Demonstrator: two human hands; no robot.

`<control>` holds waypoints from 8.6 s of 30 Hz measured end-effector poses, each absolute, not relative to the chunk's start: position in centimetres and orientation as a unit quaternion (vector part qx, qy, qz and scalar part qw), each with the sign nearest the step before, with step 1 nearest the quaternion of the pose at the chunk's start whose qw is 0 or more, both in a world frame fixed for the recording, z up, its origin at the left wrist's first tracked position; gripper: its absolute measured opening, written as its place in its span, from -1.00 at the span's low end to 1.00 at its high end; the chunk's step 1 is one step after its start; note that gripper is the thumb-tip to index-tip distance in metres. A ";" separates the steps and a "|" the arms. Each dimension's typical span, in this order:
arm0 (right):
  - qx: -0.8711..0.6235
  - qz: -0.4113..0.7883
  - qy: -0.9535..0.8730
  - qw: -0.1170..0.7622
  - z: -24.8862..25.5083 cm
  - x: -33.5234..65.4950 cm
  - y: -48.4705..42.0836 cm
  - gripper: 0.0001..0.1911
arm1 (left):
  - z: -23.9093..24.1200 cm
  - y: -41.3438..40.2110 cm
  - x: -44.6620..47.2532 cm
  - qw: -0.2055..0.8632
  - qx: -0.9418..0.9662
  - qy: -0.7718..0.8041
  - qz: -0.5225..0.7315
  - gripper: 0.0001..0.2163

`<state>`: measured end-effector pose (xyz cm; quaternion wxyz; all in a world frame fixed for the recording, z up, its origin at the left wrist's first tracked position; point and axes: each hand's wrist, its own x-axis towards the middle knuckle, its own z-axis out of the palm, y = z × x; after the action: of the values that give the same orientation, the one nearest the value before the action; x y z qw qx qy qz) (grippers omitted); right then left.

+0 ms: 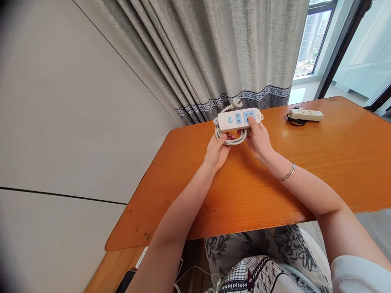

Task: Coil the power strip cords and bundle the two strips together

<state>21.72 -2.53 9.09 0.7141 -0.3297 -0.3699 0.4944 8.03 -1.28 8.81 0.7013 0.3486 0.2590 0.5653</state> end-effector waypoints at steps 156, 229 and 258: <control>-0.477 0.002 -0.873 0.099 -0.3 24.6 -7.8 -0.40 | -0.3 1.6 7.5 0.450 0.719 0.434 0.303 -0.89; -0.476 0.009 -0.872 0.111 -0.3 24.8 -7.8 -0.42 | -0.3 1.4 7.5 0.351 0.783 0.438 0.267 -0.88; -0.846 0.000 -0.501 0.180 10.0 41.7 -6.7 -0.27 | -0.1 1.2 7.6 0.340 0.792 0.442 0.248 -0.86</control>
<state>41.71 -6.69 10.00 0.1798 -0.8464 -0.5013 -0.0001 7.65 1.23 -0.13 0.3397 0.7922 0.4422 0.2482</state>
